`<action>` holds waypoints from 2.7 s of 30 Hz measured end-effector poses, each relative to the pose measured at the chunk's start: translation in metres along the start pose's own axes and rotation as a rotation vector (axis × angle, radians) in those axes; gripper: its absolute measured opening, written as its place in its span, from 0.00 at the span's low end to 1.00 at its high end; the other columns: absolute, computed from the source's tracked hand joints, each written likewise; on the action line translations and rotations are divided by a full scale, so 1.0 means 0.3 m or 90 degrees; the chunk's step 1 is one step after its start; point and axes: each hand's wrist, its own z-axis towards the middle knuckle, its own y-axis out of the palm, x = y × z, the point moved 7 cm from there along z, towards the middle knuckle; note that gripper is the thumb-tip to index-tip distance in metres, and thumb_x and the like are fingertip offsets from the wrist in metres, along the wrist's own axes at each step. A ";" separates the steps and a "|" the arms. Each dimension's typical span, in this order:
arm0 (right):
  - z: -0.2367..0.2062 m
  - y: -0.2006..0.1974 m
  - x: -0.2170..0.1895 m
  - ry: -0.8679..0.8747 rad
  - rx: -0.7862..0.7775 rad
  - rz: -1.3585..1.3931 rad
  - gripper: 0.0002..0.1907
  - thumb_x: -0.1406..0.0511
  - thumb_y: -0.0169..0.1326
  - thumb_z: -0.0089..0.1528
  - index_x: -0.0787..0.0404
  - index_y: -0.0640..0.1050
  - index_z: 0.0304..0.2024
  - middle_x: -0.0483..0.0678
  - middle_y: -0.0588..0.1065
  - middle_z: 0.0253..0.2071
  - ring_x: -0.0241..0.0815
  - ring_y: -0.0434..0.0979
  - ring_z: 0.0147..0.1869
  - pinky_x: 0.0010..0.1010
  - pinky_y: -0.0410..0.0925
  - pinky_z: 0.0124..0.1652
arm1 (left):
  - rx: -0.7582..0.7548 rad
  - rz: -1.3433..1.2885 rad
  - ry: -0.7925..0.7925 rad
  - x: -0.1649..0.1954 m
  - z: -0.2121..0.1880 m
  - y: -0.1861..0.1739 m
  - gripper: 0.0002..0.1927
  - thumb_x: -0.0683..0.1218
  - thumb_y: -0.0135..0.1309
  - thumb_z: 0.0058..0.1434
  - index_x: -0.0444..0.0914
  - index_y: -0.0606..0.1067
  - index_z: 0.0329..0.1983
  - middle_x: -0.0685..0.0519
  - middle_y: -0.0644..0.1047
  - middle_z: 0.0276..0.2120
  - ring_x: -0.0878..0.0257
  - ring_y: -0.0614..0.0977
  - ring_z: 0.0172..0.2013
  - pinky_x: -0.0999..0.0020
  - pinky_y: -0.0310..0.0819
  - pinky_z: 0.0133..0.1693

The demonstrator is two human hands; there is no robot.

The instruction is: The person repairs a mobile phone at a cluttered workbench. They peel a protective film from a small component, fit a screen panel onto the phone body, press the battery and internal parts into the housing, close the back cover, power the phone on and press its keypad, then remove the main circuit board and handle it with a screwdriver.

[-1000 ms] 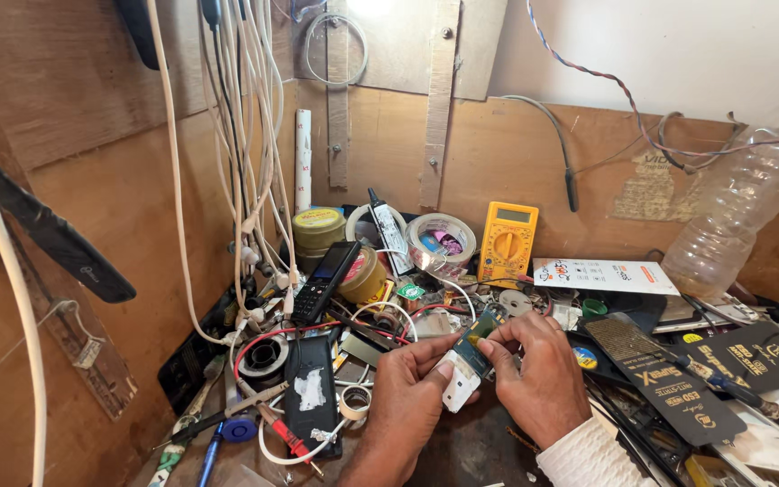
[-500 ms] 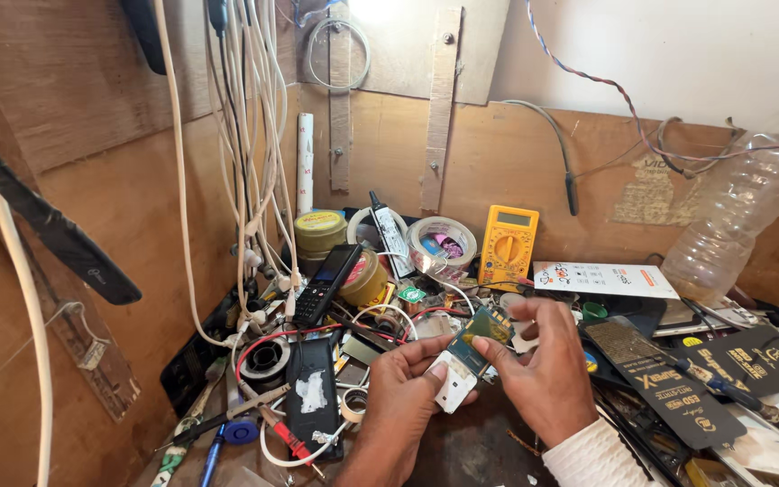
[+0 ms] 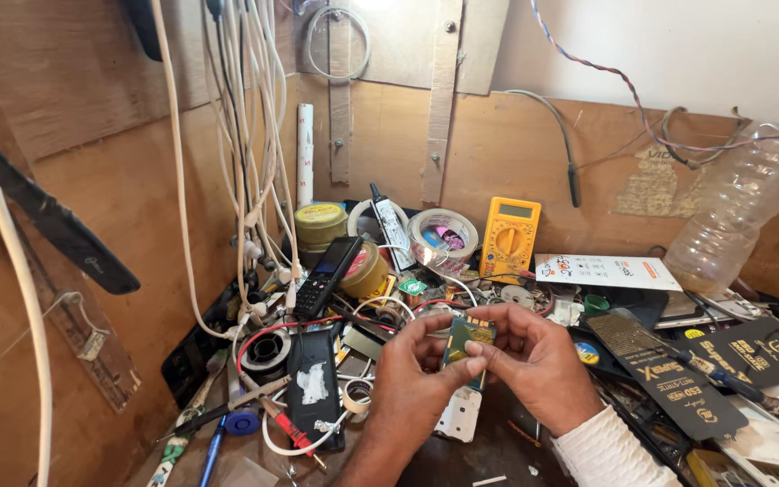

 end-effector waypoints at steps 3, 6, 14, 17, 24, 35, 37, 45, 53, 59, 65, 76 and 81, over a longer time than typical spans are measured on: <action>-0.001 0.013 -0.003 -0.020 -0.020 -0.025 0.17 0.69 0.60 0.60 0.65 0.81 0.52 0.43 0.80 0.35 0.29 0.77 0.35 0.22 0.72 0.34 | 0.025 0.100 0.025 0.001 0.004 -0.019 0.31 0.37 0.67 0.49 0.34 0.74 0.58 0.51 0.84 0.33 0.68 0.82 0.31 0.75 0.76 0.33; -0.006 -0.008 0.002 -0.023 0.045 -0.041 0.16 0.67 0.57 0.63 0.64 0.82 0.52 0.44 0.80 0.33 0.30 0.76 0.32 0.23 0.72 0.33 | 0.015 0.056 0.041 -0.009 0.011 -0.026 0.30 0.38 0.64 0.50 0.35 0.74 0.59 0.53 0.84 0.35 0.69 0.83 0.33 0.76 0.79 0.35; -0.024 -0.071 -0.113 -0.054 0.219 -0.121 0.13 0.64 0.59 0.62 0.65 0.84 0.45 0.45 0.81 0.32 0.30 0.76 0.32 0.26 0.71 0.31 | 0.174 0.199 0.168 0.044 0.003 -0.105 0.26 0.40 0.73 0.47 0.33 0.75 0.48 0.48 0.82 0.40 0.62 0.82 0.37 0.71 0.78 0.37; -0.050 -0.114 -0.254 -0.175 0.237 -0.329 0.11 0.63 0.62 0.61 0.65 0.85 0.40 0.46 0.82 0.30 0.31 0.78 0.33 0.25 0.71 0.34 | 0.113 0.016 0.130 0.040 -0.002 -0.096 0.29 0.39 0.70 0.46 0.33 0.72 0.51 0.47 0.82 0.41 0.63 0.85 0.37 0.70 0.81 0.36; -0.366 -0.324 -0.502 -0.217 0.245 -0.523 0.11 0.62 0.62 0.62 0.64 0.85 0.40 0.46 0.84 0.37 0.32 0.81 0.40 0.26 0.71 0.42 | 0.076 0.085 0.079 0.119 -0.098 -0.072 0.32 0.36 0.62 0.54 0.36 0.70 0.64 0.45 0.84 0.42 0.64 0.85 0.37 0.72 0.80 0.34; -0.962 -0.891 -0.490 0.145 0.542 -0.814 0.12 0.61 0.65 0.57 0.60 0.86 0.40 0.50 0.84 0.36 0.44 0.82 0.35 0.35 0.73 0.40 | 0.091 0.205 0.001 0.109 -0.069 -0.001 0.21 0.38 0.61 0.56 0.32 0.75 0.54 0.44 0.83 0.44 0.60 0.86 0.28 0.67 0.80 0.27; -0.972 -0.882 -0.455 0.133 0.450 -0.881 0.10 0.62 0.67 0.54 0.59 0.86 0.36 0.49 0.83 0.36 0.47 0.82 0.39 0.37 0.72 0.45 | 0.089 0.209 -0.033 0.088 -0.085 0.010 0.21 0.38 0.61 0.56 0.32 0.76 0.54 0.43 0.83 0.42 0.59 0.86 0.28 0.67 0.79 0.27; -0.860 -0.852 -0.344 0.155 0.325 -1.024 0.15 0.66 0.65 0.49 0.61 0.82 0.38 0.49 0.79 0.39 0.54 0.74 0.50 0.43 0.68 0.50 | 0.094 0.196 -0.049 0.057 -0.050 -0.003 0.21 0.37 0.60 0.56 0.32 0.75 0.54 0.44 0.84 0.43 0.58 0.86 0.28 0.68 0.81 0.28; -0.901 -0.923 -0.349 0.105 0.318 -0.909 0.05 0.70 0.62 0.51 0.62 0.84 0.31 0.50 0.80 0.33 0.51 0.79 0.43 0.40 0.71 0.47 | 0.086 0.150 -0.048 0.015 -0.067 0.003 0.20 0.37 0.60 0.58 0.29 0.74 0.54 0.42 0.83 0.43 0.56 0.86 0.29 0.66 0.81 0.29; -0.945 -0.957 -0.471 0.271 0.343 -0.959 0.07 0.66 0.66 0.52 0.56 0.87 0.34 0.48 0.82 0.33 0.48 0.78 0.44 0.37 0.71 0.48 | 0.099 0.173 -0.055 0.047 -0.071 0.017 0.21 0.37 0.61 0.57 0.30 0.75 0.54 0.41 0.83 0.43 0.56 0.86 0.30 0.65 0.81 0.29; -0.960 -0.909 -0.431 0.456 0.294 -1.132 0.14 0.51 0.70 0.49 0.48 0.88 0.33 0.47 0.82 0.34 0.46 0.76 0.51 0.38 0.69 0.55 | 0.103 0.184 -0.068 0.065 -0.081 0.028 0.21 0.38 0.61 0.56 0.29 0.75 0.54 0.42 0.83 0.42 0.56 0.86 0.29 0.66 0.80 0.29; -0.969 -0.936 -0.360 0.429 0.336 -1.139 0.13 0.54 0.66 0.51 0.47 0.88 0.36 0.47 0.81 0.32 0.45 0.76 0.51 0.41 0.68 0.54 | 0.094 0.217 -0.070 0.076 -0.081 0.049 0.21 0.39 0.62 0.56 0.29 0.75 0.53 0.43 0.83 0.42 0.57 0.87 0.29 0.66 0.80 0.28; -1.056 -1.008 -0.399 0.430 0.455 -0.972 0.16 0.49 0.70 0.54 0.50 0.88 0.36 0.47 0.83 0.32 0.48 0.80 0.43 0.40 0.73 0.47 | 0.097 0.207 -0.071 0.082 -0.084 0.052 0.22 0.38 0.62 0.56 0.30 0.75 0.54 0.43 0.84 0.41 0.57 0.87 0.28 0.67 0.79 0.28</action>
